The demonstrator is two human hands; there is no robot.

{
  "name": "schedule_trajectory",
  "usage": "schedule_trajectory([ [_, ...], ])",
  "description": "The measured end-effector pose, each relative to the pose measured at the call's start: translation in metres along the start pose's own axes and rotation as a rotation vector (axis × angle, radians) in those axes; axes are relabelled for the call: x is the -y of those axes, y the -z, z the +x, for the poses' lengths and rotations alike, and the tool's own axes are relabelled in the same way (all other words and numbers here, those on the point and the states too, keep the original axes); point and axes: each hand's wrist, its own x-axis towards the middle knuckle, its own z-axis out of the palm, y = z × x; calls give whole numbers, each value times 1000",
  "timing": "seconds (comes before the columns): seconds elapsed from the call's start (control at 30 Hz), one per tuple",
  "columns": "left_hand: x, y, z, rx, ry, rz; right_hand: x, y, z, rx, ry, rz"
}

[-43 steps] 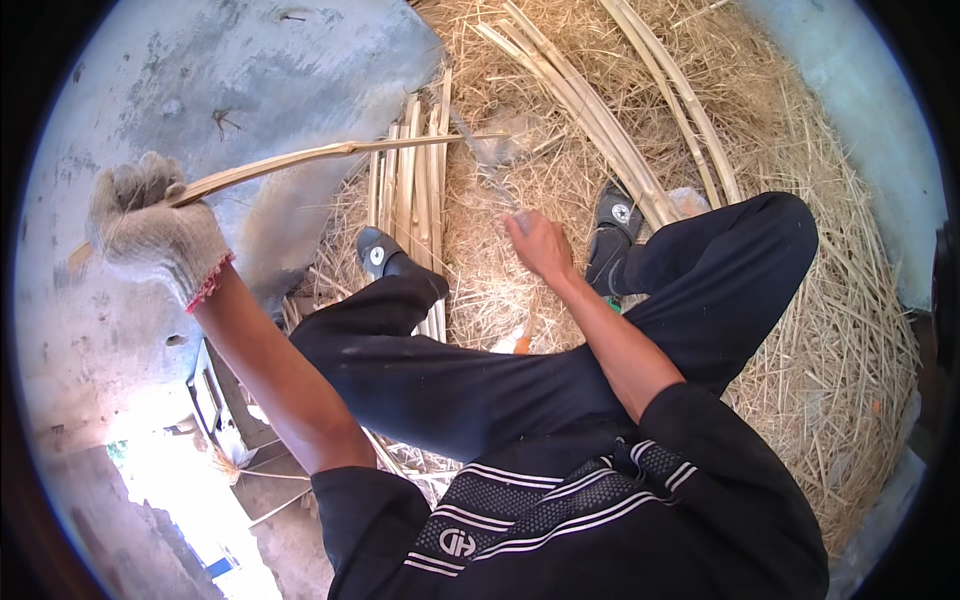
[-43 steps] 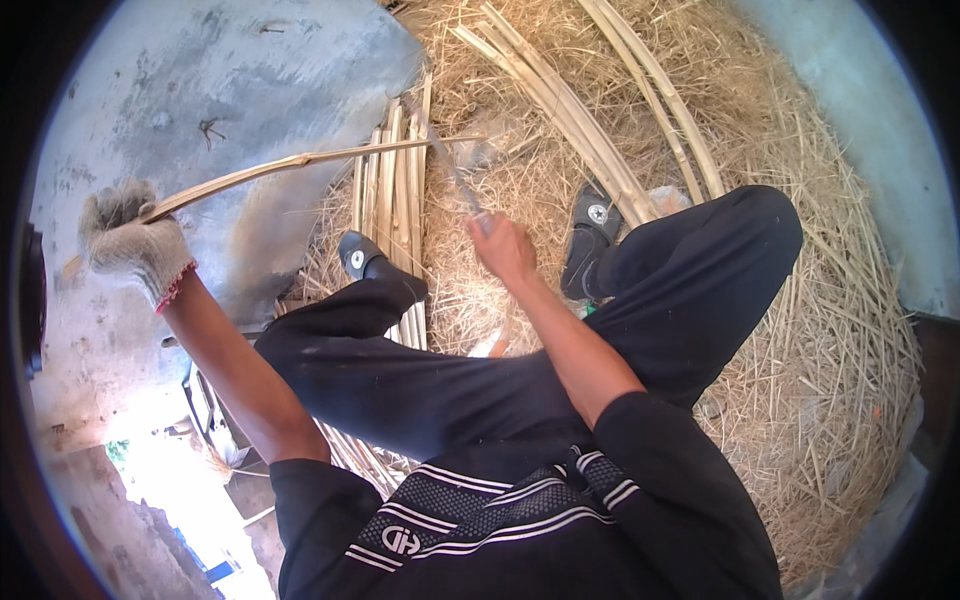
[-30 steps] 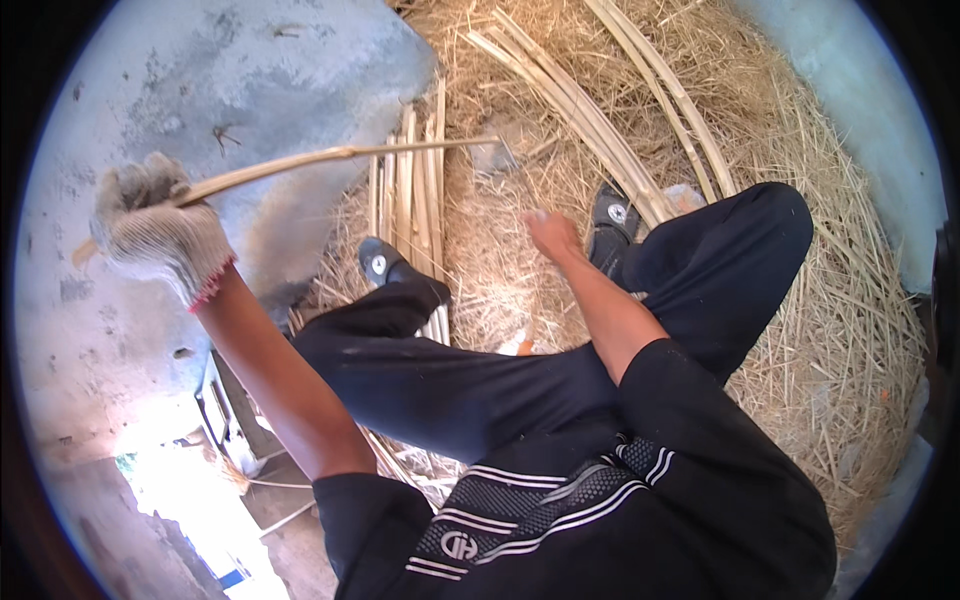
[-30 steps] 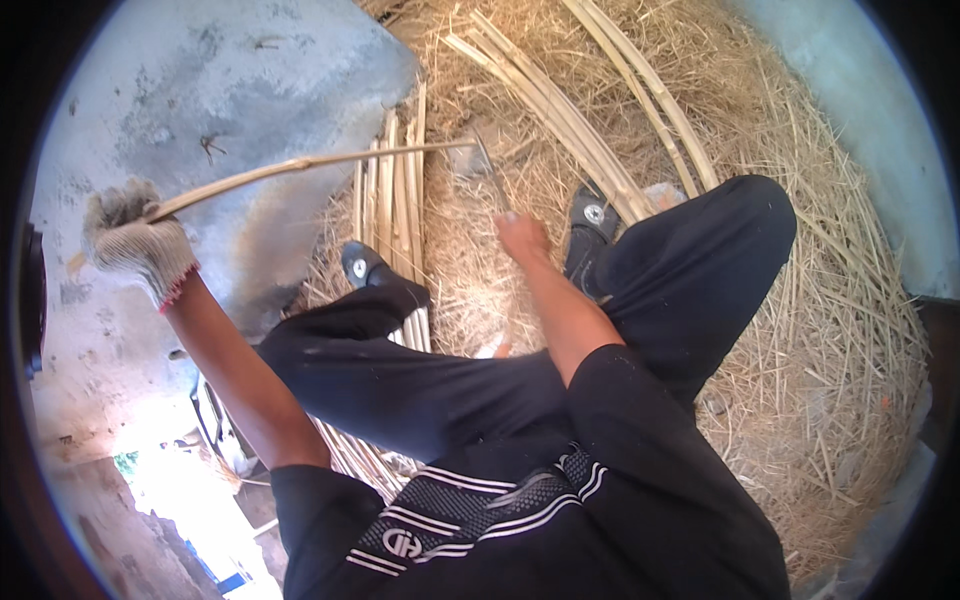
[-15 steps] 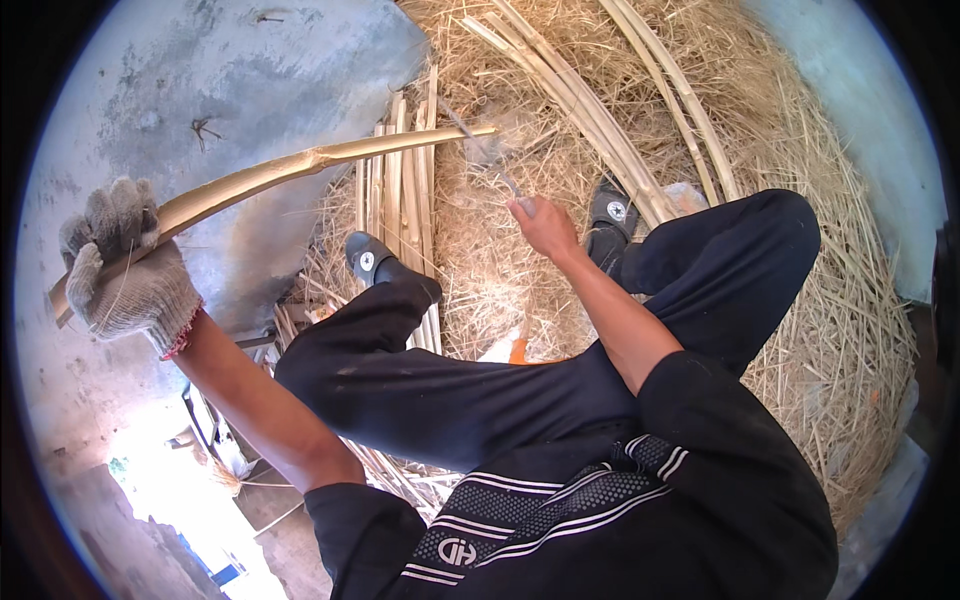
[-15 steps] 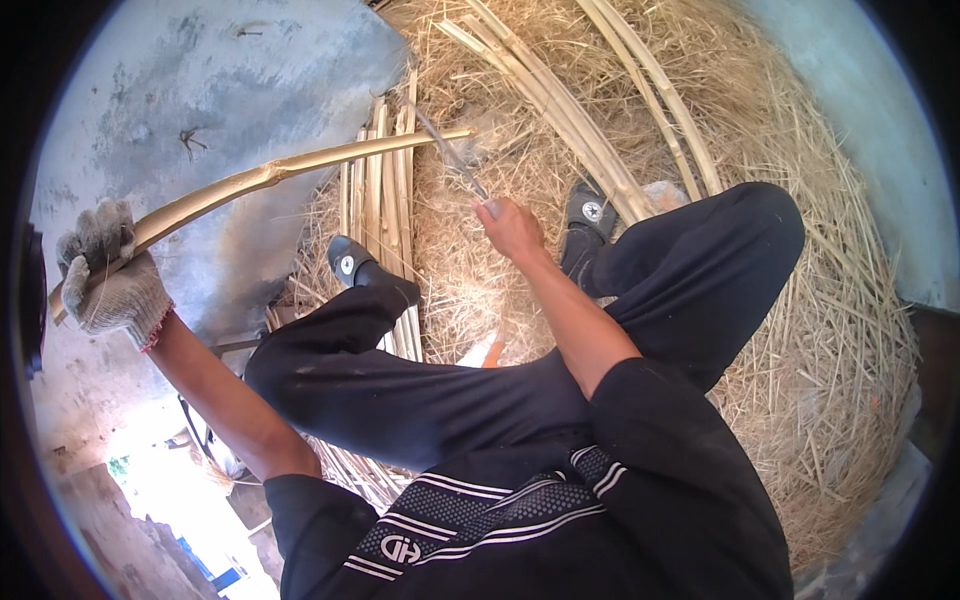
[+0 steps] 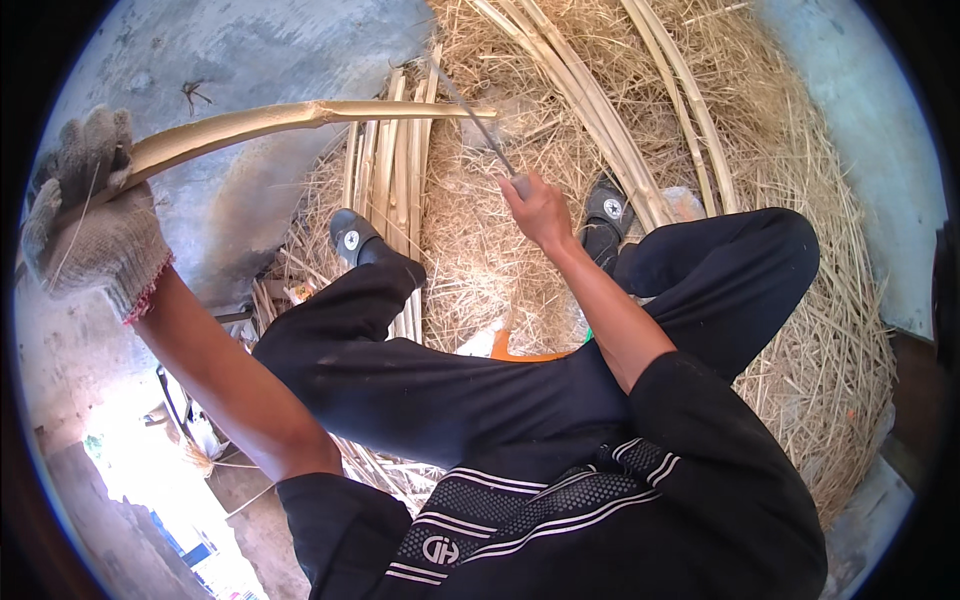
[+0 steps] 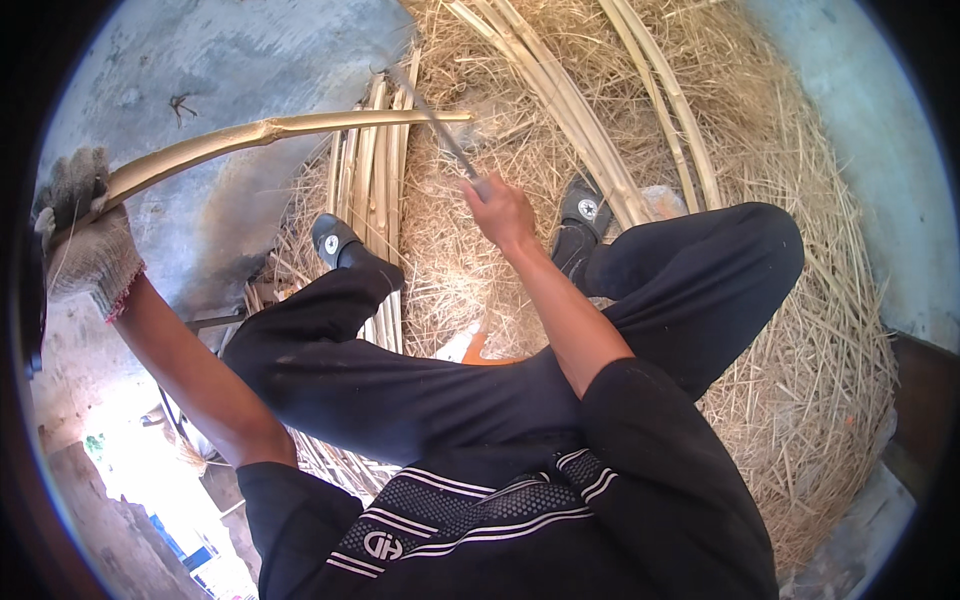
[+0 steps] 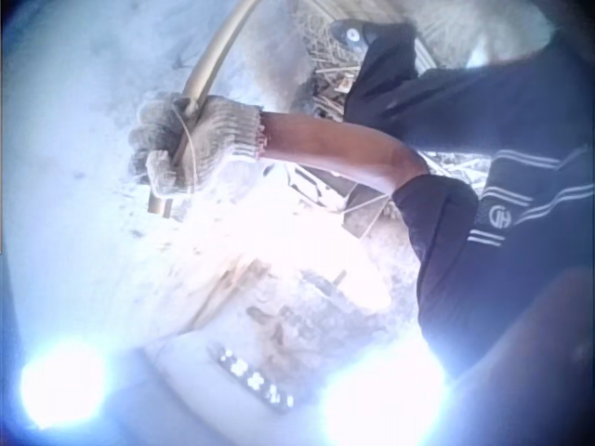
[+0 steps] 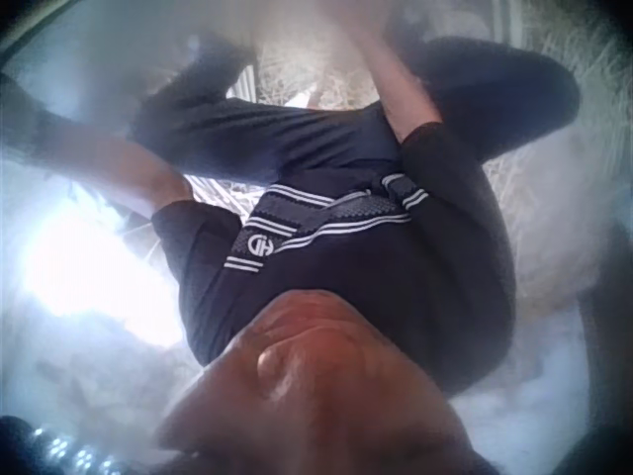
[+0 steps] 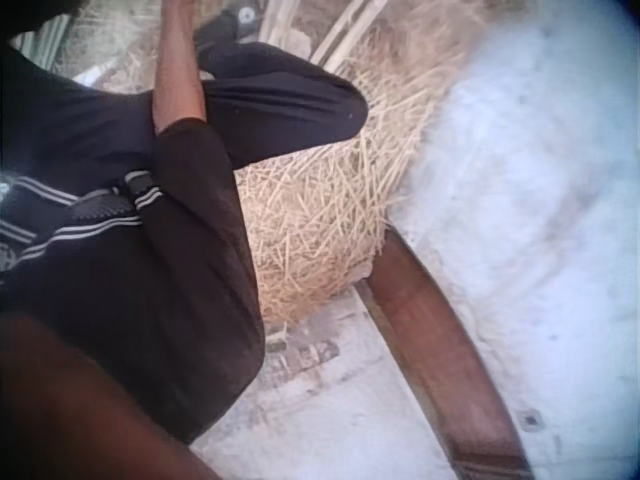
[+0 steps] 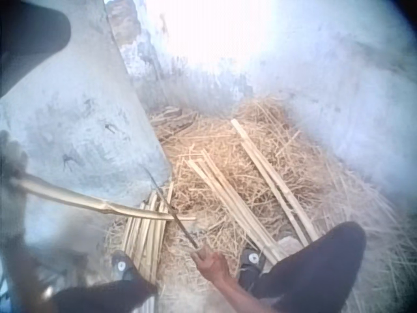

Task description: The person sits on a straw-covered floor and uses a machete to split long bamboo poles into thin strips. They hold the bamboo with a gloved left hand and repeatedly strike it with the machete in their right hand, separating the material into smaller pieces.

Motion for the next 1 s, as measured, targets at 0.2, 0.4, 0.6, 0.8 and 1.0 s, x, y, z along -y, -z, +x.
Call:
schedule_trajectory([
  [0.2, -12, -7, -11, 1, 330, -708, -93, -25, 26, -40, -202, -54],
  [0.4, -19, -21, -9, -225, 267, -543, -38, 9, 13, 80, -221, 244],
  [0.6, 0, -2, 7, -113, 209, -496, -7, 13, 3, -46, 137, 73],
  [0.8, 1, -8, -1, -146, 170, -313, -100, -22, 18, -90, -268, -194],
  [1.0, 1, -16, 3, -59, 13, -12, -80, -14, 20, 3, -269, 201],
])
